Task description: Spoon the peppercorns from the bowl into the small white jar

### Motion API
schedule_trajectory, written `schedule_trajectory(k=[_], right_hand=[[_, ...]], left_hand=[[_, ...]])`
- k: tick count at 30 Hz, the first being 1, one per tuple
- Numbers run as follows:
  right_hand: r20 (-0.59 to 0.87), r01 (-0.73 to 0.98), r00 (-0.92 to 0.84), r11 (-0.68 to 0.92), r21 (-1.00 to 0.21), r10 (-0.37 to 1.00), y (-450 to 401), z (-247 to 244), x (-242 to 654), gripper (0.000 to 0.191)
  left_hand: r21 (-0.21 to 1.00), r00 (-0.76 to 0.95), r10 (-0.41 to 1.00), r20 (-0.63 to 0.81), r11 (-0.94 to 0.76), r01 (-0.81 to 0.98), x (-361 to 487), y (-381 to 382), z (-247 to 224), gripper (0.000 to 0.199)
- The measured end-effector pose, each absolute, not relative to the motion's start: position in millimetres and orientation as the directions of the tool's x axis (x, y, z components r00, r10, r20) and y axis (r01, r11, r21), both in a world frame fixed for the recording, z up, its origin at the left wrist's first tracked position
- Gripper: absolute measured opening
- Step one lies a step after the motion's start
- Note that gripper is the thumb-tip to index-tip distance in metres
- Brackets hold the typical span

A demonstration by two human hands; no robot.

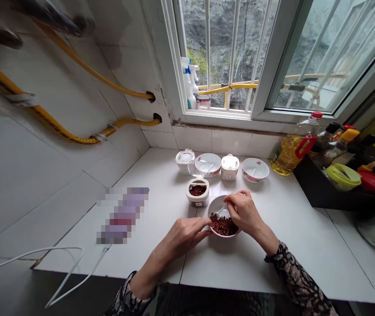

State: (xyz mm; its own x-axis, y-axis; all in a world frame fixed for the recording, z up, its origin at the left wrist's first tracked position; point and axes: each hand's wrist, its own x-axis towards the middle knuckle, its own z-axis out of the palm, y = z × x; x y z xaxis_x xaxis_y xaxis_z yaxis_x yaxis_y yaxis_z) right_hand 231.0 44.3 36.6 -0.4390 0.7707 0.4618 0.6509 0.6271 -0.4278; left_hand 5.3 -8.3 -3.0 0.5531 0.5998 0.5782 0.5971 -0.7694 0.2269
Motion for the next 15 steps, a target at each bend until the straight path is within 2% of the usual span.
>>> schedule_trajectory(k=[6,11,13,15], right_hand=[[0.414,0.630,-0.277,0.489,-0.603,0.867,43.8,41.6,234.2,0.020],[0.289,0.517,-0.158,0.329,-0.791,0.944,44.3,46.4,238.8,0.019],[0.276,0.500,-0.142,0.310,-0.809,0.951,44.6,46.1,238.9,0.019],[0.318,0.540,-0.133,0.337,-0.771,0.939,44.8,44.8,238.6,0.018]], left_hand=[[0.197,0.556,0.583,0.593,-0.774,0.602,4.7,-9.5,-0.4,0.035],[0.204,0.566,0.583,0.583,-0.779,0.593,4.0,-10.0,0.8,0.031],[0.208,0.564,0.583,0.585,-0.780,0.591,3.9,-10.1,1.5,0.031],[0.208,0.563,0.584,0.585,-0.779,0.592,3.9,-10.2,2.0,0.033]])
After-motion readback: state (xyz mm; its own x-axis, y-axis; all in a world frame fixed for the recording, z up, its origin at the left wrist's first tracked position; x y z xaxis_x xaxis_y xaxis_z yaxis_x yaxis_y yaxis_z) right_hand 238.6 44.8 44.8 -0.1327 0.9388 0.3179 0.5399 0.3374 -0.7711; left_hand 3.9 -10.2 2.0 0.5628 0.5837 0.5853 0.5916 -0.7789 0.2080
